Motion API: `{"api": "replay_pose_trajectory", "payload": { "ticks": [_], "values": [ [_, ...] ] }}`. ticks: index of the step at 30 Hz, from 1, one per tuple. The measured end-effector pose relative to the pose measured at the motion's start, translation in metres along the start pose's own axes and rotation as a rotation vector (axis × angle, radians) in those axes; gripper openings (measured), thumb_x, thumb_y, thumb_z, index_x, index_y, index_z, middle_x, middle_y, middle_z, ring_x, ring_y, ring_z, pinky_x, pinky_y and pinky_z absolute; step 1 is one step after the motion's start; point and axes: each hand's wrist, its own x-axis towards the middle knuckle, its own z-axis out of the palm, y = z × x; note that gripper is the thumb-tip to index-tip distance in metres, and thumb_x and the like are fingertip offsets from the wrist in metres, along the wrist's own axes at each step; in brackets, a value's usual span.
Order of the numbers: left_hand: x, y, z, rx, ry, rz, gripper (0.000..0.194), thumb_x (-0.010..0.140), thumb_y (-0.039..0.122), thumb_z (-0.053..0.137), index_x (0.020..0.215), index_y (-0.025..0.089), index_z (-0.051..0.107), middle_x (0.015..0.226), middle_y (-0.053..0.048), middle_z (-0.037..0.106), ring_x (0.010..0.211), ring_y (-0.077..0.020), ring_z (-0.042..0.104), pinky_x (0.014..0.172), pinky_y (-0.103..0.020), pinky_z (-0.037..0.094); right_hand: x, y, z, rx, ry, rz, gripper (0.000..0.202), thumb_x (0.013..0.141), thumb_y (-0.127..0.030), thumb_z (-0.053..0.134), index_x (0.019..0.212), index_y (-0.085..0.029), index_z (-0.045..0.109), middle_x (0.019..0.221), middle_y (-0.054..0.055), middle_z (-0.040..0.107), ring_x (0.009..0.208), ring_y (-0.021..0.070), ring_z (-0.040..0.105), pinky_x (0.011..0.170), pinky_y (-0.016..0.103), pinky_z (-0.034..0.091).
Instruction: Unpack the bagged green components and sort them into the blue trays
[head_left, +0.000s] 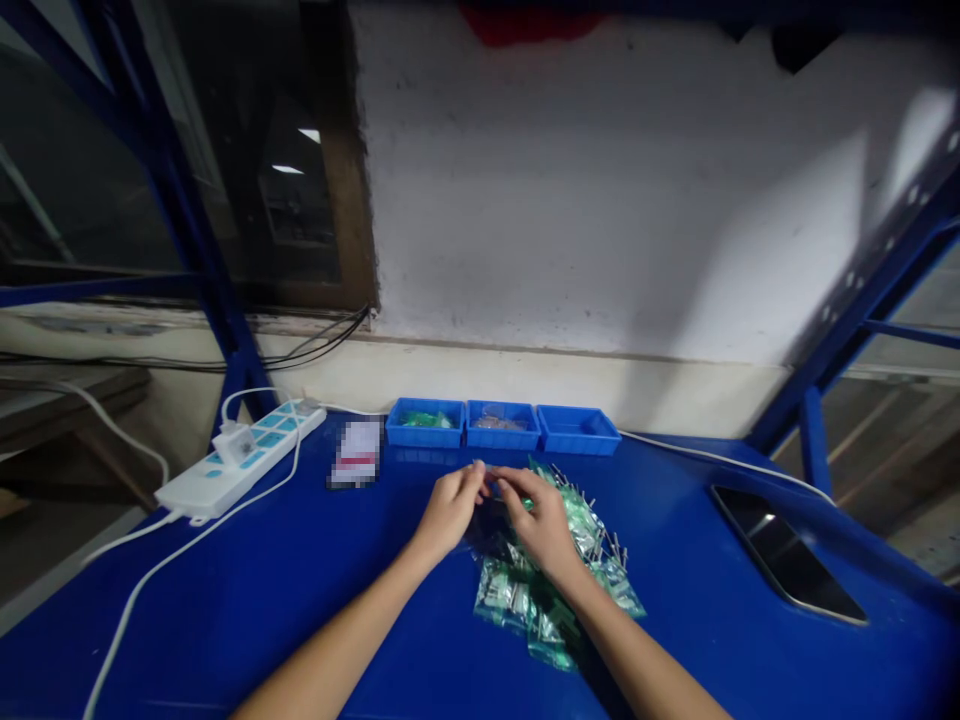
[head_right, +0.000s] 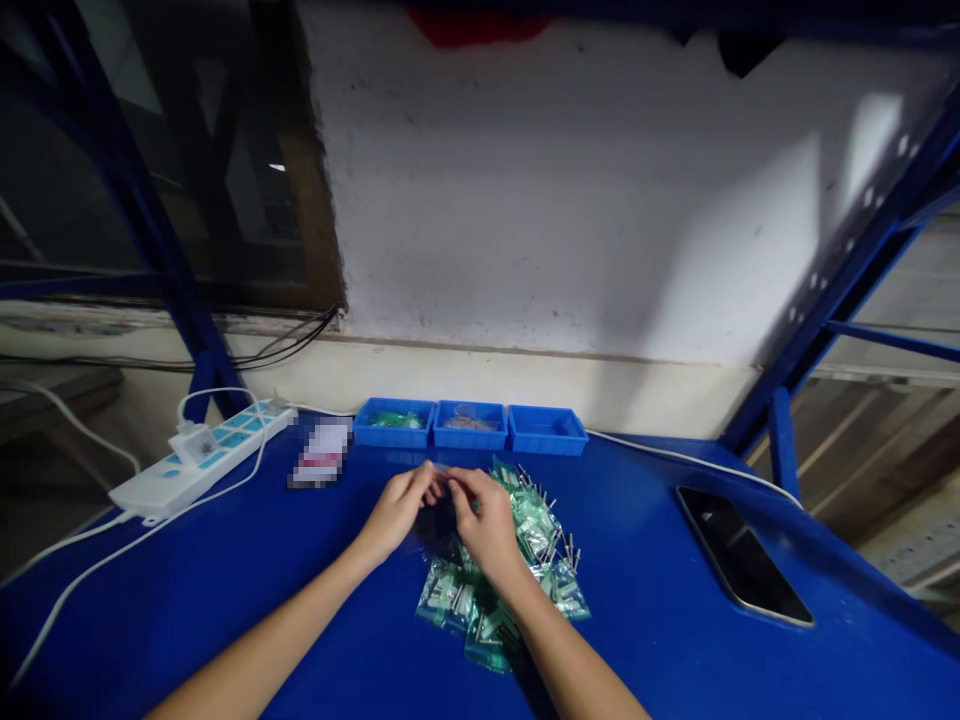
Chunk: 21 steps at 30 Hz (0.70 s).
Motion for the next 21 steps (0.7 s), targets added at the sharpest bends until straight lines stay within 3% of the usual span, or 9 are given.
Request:
{"api": "replay_pose_trajectory", "payload": {
  "ticks": [3, 6, 10, 14, 17, 21],
  "values": [
    [0.004, -0.004, -0.003, -0.150, 0.016, -0.096, 0.046, 0.087, 0.051, 0.039, 0.077, 0.013, 0.063, 0.065, -0.003, 0.061, 0.061, -0.0143, 0.056, 0.056, -0.024, 0.040, -0.003, -0.003, 0.001, -0.049, -0.026, -0.109, 0.034, 0.080, -0.013, 0.045, 0.105, -0.023, 0.067, 0.088, 0.007, 0.066, 0.081, 0.0198, 0.060, 0.076, 0.033, 0.046],
    [0.005, -0.001, -0.006, -0.069, 0.054, 0.007, 0.033, 0.084, 0.043, 0.049, 0.084, 0.014, 0.064, 0.072, -0.003, 0.064, 0.066, -0.0148, 0.057, 0.061, -0.024, 0.042, -0.003, -0.003, 0.002, 0.013, -0.014, -0.083, 0.039, 0.073, -0.008, 0.045, 0.100, -0.023, 0.068, 0.099, 0.007, 0.064, 0.092, 0.0204, 0.058, 0.079, 0.033, 0.047],
    [0.000, 0.008, -0.007, 0.196, 0.133, 0.260, 0.023, 0.087, 0.032, 0.049, 0.087, 0.018, 0.066, 0.085, -0.005, 0.064, 0.079, -0.0169, 0.058, 0.071, -0.027, 0.045, 0.001, 0.002, 0.001, 0.152, 0.058, 0.121, 0.023, 0.082, -0.027, 0.049, 0.087, -0.020, 0.071, 0.100, 0.009, 0.061, 0.094, 0.0213, 0.058, 0.074, 0.030, 0.048],
    [-0.006, 0.010, -0.002, 0.376, 0.071, 0.458, 0.021, 0.088, 0.025, 0.047, 0.090, 0.022, 0.067, 0.086, -0.005, 0.061, 0.086, -0.0172, 0.055, 0.080, -0.031, 0.044, 0.005, 0.005, -0.001, 0.357, 0.052, 0.326, 0.042, 0.085, -0.048, 0.044, 0.080, -0.015, 0.070, 0.076, 0.007, 0.063, 0.070, 0.0179, 0.058, 0.061, 0.026, 0.046],
    [-0.009, 0.007, 0.001, 0.458, -0.002, 0.470, 0.020, 0.087, 0.020, 0.048, 0.092, 0.022, 0.067, 0.086, -0.005, 0.061, 0.085, -0.0173, 0.053, 0.081, -0.032, 0.043, 0.007, 0.006, 0.000, 0.404, 0.035, 0.358, 0.038, 0.079, -0.049, 0.054, 0.079, -0.014, 0.070, 0.061, 0.003, 0.060, 0.058, 0.0150, 0.052, 0.055, 0.025, 0.042],
    [-0.009, 0.009, 0.000, 0.404, -0.053, 0.374, 0.015, 0.084, 0.023, 0.052, 0.090, 0.020, 0.066, 0.089, -0.005, 0.062, 0.088, -0.0186, 0.055, 0.080, -0.031, 0.044, 0.006, 0.008, 0.002, 0.293, 0.078, 0.278, 0.032, 0.077, -0.045, 0.059, 0.083, -0.015, 0.072, 0.071, 0.005, 0.065, 0.069, 0.0179, 0.058, 0.065, 0.028, 0.045]
  ]
}}
